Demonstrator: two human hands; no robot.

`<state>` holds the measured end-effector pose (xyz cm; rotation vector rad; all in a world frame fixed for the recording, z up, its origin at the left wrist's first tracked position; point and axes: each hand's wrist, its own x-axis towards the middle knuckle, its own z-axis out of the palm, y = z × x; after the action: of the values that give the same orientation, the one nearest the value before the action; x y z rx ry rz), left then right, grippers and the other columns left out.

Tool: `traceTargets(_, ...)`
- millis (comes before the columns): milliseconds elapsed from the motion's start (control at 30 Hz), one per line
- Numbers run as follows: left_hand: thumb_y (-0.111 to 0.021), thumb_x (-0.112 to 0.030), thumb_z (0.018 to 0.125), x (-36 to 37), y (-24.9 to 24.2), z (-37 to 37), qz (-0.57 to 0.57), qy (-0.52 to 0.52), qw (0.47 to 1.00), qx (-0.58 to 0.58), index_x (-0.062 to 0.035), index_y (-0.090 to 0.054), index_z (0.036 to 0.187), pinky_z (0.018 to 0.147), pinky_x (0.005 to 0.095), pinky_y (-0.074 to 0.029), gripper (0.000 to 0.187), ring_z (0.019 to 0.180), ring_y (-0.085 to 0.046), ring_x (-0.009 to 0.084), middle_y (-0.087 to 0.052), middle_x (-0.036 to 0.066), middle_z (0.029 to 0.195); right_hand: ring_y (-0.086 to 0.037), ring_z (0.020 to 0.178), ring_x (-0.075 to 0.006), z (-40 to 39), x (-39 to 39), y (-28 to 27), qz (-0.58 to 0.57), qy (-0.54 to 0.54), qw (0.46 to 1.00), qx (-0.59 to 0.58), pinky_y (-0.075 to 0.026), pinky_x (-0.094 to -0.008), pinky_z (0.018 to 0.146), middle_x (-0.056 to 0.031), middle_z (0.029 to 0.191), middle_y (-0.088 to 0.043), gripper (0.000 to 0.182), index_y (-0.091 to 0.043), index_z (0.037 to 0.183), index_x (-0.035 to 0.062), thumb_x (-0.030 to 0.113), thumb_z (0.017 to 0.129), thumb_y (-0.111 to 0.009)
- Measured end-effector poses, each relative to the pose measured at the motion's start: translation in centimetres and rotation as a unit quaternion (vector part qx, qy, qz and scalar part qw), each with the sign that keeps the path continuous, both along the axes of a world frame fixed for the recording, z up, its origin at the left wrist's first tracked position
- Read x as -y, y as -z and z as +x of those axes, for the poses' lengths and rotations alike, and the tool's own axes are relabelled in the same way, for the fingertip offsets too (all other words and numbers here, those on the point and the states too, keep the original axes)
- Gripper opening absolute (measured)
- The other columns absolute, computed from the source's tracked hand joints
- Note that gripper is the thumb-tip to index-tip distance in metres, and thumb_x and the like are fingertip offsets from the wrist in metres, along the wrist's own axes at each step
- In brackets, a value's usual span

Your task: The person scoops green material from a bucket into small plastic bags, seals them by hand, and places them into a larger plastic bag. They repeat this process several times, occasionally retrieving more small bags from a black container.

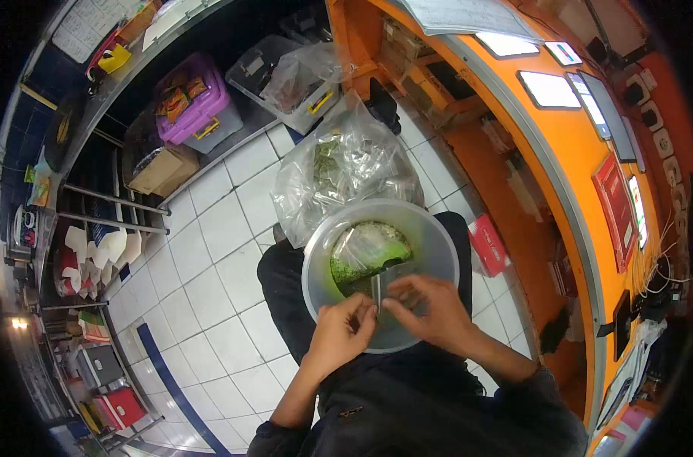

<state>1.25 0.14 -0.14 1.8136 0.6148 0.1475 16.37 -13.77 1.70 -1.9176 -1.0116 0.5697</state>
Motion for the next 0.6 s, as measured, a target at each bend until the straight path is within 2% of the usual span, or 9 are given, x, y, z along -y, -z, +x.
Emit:
traceTargets(33, -0.066, -0.002, 0.094, 0.1, -0.2, 0.1, -0.011, 0.022, 1.0, -0.002, 0.0028, -0.066, 0.087, 0.051, 0.025, -0.043, 0.008, 0.059, -0.055, 0.0039, -0.062, 0.001, 0.065, -0.077, 0.088, -0.0239, -0.3, 0.3, 0.2, -0.007, -0.029, 0.987, -0.16, -0.06, -0.0323, 0.078, -0.0165, 0.093, -0.076, 0.029, -0.07, 0.11, -0.0028, 0.016, 0.09, -0.08)
traceTargets(67, -0.066, -0.002, 0.094, 0.2, -0.4, 0.2, -0.012, 0.022, 1.0, -0.004, 0.0028, -0.066, 0.087, 0.051, 0.025, -0.043, 0.008, 0.059, -0.055, 0.0039, -0.062, 0.001, 0.065, -0.077, 0.088, -0.0239, -0.6, 0.4, 0.5, -0.008, -0.029, 0.986, -0.162, -0.06, -0.0323, 0.078, -0.0165, 0.093, -0.076, 0.029, -0.07, 0.11, -0.0028, 0.016, 0.09, -0.08)
traceTargets(133, -0.068, -0.007, 0.089, 0.1, -0.6, 0.6, -0.031, 0.063, 0.997, -0.01, 0.0004, -0.064, 0.087, 0.05, 0.0296, -0.044, 0.008, 0.05, -0.059, 0.0123, -0.059, 0.008, 0.059, -0.075, 0.087, -0.014, -0.8, 0.2, 1.4, -0.017, -0.014, 0.975, -0.222, -0.061, -0.0302, 0.078, -0.014, 0.094, -0.078, 0.024, -0.073, 0.106, -0.003, 0.015, 0.092, -0.079)
traceTargets(167, -0.068, -0.007, 0.089, 0.3, -0.5, 0.5, -0.03, 0.06, 0.998, -0.013, 0.0004, -0.064, 0.087, 0.05, 0.0296, -0.044, 0.008, 0.05, -0.059, 0.0123, -0.059, 0.008, 0.059, -0.075, 0.087, -0.014, -0.8, 0.2, 1.6, -0.016, -0.018, 0.974, -0.224, -0.061, -0.0302, 0.078, -0.014, 0.094, -0.078, 0.024, -0.073, 0.106, -0.003, 0.015, 0.092, -0.079)
traceTargets(233, -0.065, -0.004, 0.095, 0.3, 0.1, 0.3, -0.053, 0.067, 0.996, 0.007, 0.0011, -0.065, 0.088, 0.05, 0.0264, -0.039, 0.009, 0.056, -0.051, 0.0042, -0.059, 0.0, 0.063, -0.073, 0.088, -0.0108, -0.6, 0.2, 1.9, -0.011, -0.015, 0.947, -0.321, -0.059, -0.0262, 0.079, -0.0099, 0.097, -0.077, 0.019, -0.074, 0.107, -0.0029, 0.01, 0.093, -0.078)
traceTargets(367, -0.065, -0.008, 0.098, -0.2, 1.0, -0.2, -0.094, 0.068, 0.993, 0.022, 0.0001, -0.065, 0.088, 0.051, 0.0256, -0.037, 0.013, 0.057, -0.048, 0.0039, -0.056, -0.001, 0.063, -0.072, 0.088, -0.0107, 0.2, 0.1, 2.5, -0.025, -0.042, 0.939, -0.341, -0.059, -0.0251, 0.08, -0.0095, 0.097, -0.077, 0.018, -0.073, 0.109, -0.0034, 0.009, 0.096, -0.074)
traceTargets(467, -0.064, -0.009, 0.1, -0.5, -0.3, 0.0, -0.155, 0.078, 0.985, -0.002, -0.0005, -0.064, 0.087, 0.053, 0.0254, -0.037, 0.016, 0.059, -0.046, 0.0042, -0.054, -0.001, 0.064, -0.072, 0.082, -0.0105, 0.4, 0.3, 2.7, 0.013, -0.04, 0.913, -0.406, -0.058, -0.0267, 0.074, -0.008, 0.09, -0.077, 0.014, -0.073, 0.102, -0.0019, 0.012, 0.097, -0.073)
traceTargets(533, -0.063, -0.012, 0.099, -0.2, 0.3, -0.1, -0.105, 0.064, 0.992, 0.038, -0.0002, -0.065, 0.088, 0.05, 0.0307, -0.038, 0.016, 0.051, -0.049, 0.0105, -0.053, 0.007, 0.06, -0.069, 0.079, -0.0094, 0.3, 0.0, 1.3, -0.038, -0.082, 0.94, -0.33, -0.056, -0.025, 0.071, -0.0063, 0.09, -0.075, 0.013, -0.07, 0.094, -0.0026, 0.007, 0.101, -0.065)
traceTargets(600, -0.064, -0.009, 0.097, 0.1, 0.3, -0.1, -0.074, 0.049, 0.995, 0.045, 0.0, -0.061, 0.083, 0.05, 0.0298, -0.036, 0.018, 0.052, -0.047, 0.0094, -0.051, 0.005, 0.058, -0.067, 0.074, -0.0093, 0.3, 0.0, 1.4, -0.048, -0.093, 0.949, -0.296, -0.054, -0.0268, 0.066, -0.0075, 0.085, -0.074, 0.014, -0.068, 0.091, -0.0025, 0.007, 0.1, -0.065)
